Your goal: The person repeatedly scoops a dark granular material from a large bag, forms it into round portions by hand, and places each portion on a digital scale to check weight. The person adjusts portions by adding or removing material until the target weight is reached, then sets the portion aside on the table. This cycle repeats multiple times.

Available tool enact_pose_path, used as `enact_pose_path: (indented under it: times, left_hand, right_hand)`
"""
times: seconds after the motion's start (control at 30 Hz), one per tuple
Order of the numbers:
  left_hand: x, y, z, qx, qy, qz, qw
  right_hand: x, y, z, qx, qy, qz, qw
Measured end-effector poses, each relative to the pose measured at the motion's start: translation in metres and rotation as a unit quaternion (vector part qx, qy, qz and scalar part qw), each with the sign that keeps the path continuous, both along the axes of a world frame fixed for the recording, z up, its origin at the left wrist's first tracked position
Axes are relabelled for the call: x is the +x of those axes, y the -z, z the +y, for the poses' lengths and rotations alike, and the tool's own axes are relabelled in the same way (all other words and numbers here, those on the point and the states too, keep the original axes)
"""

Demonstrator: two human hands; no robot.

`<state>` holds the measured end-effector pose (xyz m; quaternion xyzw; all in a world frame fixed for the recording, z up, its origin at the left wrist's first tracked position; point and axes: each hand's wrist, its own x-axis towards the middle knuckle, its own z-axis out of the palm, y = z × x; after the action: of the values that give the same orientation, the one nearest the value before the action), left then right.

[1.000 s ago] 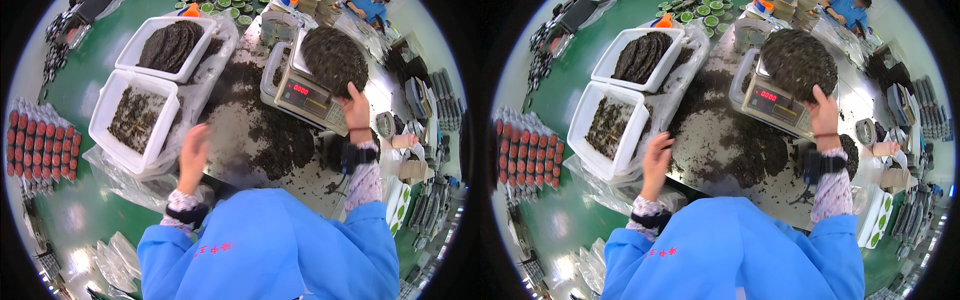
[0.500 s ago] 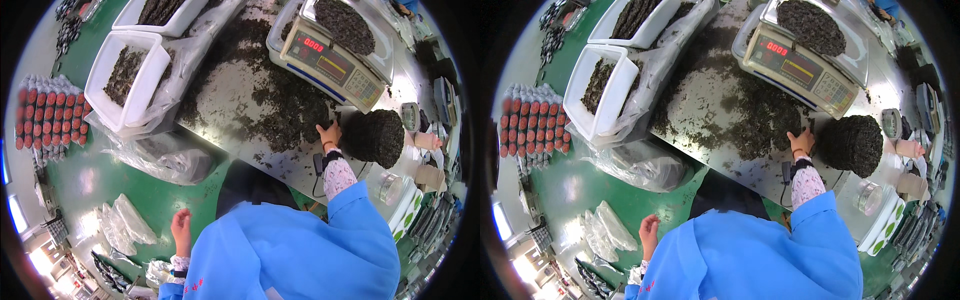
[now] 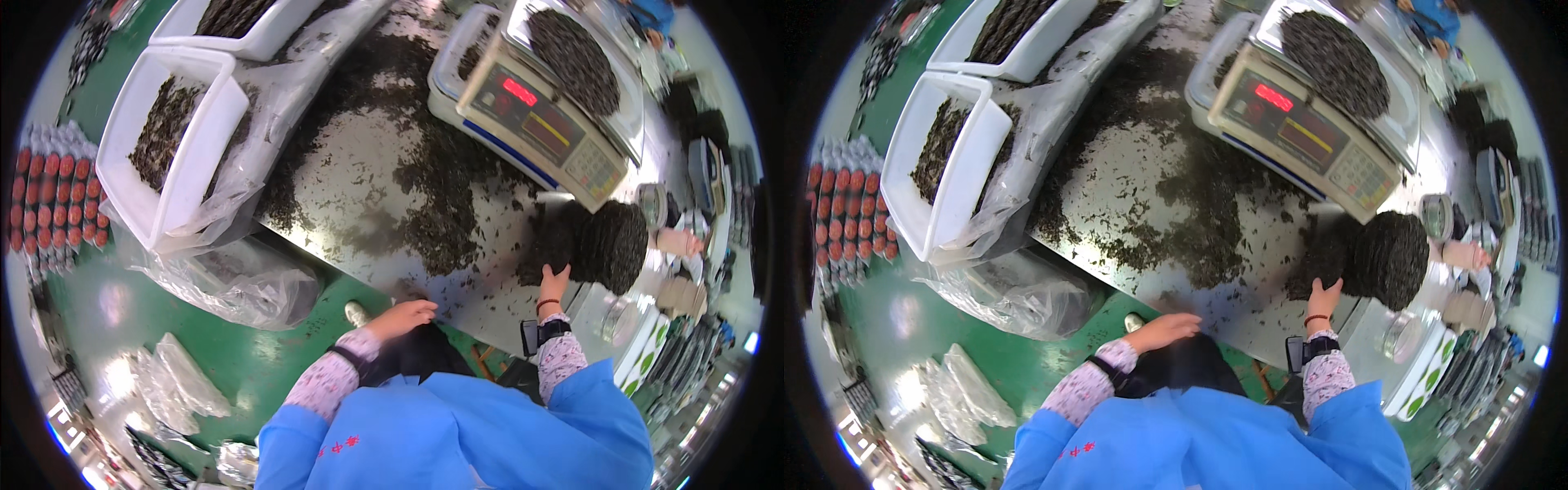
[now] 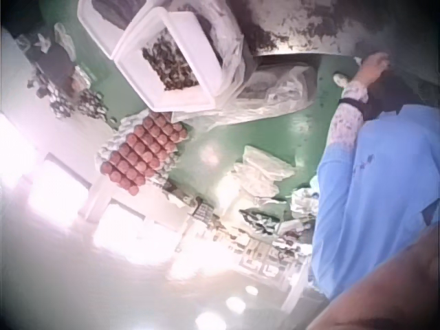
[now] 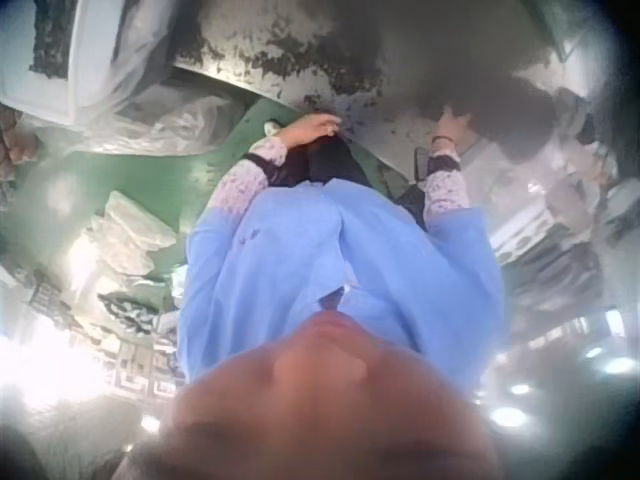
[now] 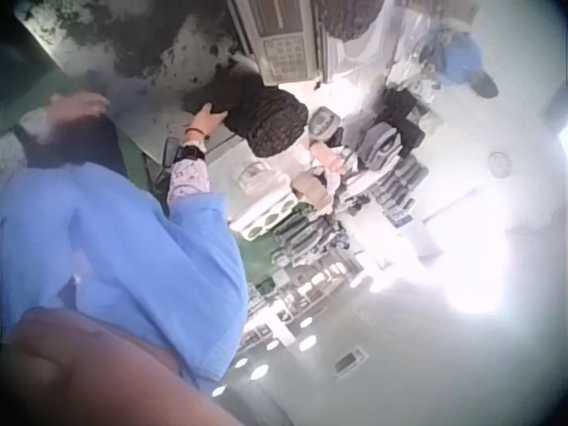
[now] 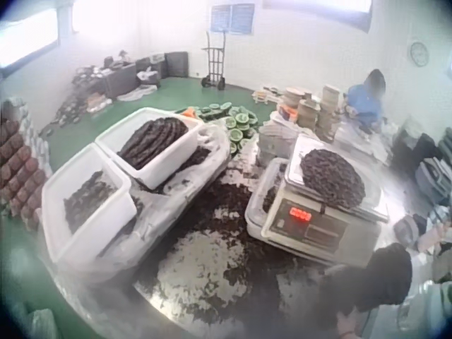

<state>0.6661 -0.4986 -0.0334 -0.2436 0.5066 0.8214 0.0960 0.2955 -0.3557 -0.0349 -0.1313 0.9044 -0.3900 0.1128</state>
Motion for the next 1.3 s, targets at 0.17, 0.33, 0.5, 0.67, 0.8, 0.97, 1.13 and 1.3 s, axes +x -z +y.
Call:
enact_pose_path:
  times: [0.17, 0.33, 0.5, 0.67, 0.8, 0.97, 1.13, 1.3]
  left_hand:
    - [-0.077, -0.002, -0.089, -0.231, -0.008, -0.078, 0.970]
    - [-0.074, -0.047, -0.197, -0.509, -0.251, 0.016, 0.823]
    - [-0.002, -0.078, -0.187, -0.538, -0.352, -0.125, 0.756]
    - [0.073, -0.039, -0.137, -0.329, 0.070, -0.248, 0.908]
    - [0.049, -0.003, -0.132, -0.493, -0.184, -0.091, 0.845]
    - [0.039, -0.091, -0.167, -0.460, -0.338, -0.120, 0.812]
    - [0.114, -0.146, -0.092, -0.487, -0.291, -0.194, 0.801]
    - [0.166, -0.158, 0.024, -0.316, -0.360, -0.329, 0.814]
  right_hand:
    - [0.048, -0.002, -0.119, -0.007, -0.160, -0.081, 0.984]
    - [0.128, 0.010, -0.262, -0.132, -0.202, -0.165, 0.956]
    - [0.165, -0.043, -0.343, -0.209, -0.118, -0.342, 0.909]
    - [0.155, -0.080, -0.247, -0.194, -0.298, -0.356, 0.864]
    - [0.149, -0.043, -0.161, 0.131, -0.704, -0.231, 0.659]
    - [0.182, -0.004, -0.270, 0.062, -0.756, -0.078, 0.647]
    - [0.194, -0.075, -0.376, -0.122, -0.457, -0.033, 0.880]
    - [0.289, -0.029, -0.340, 0.019, -0.744, -0.154, 0.650]
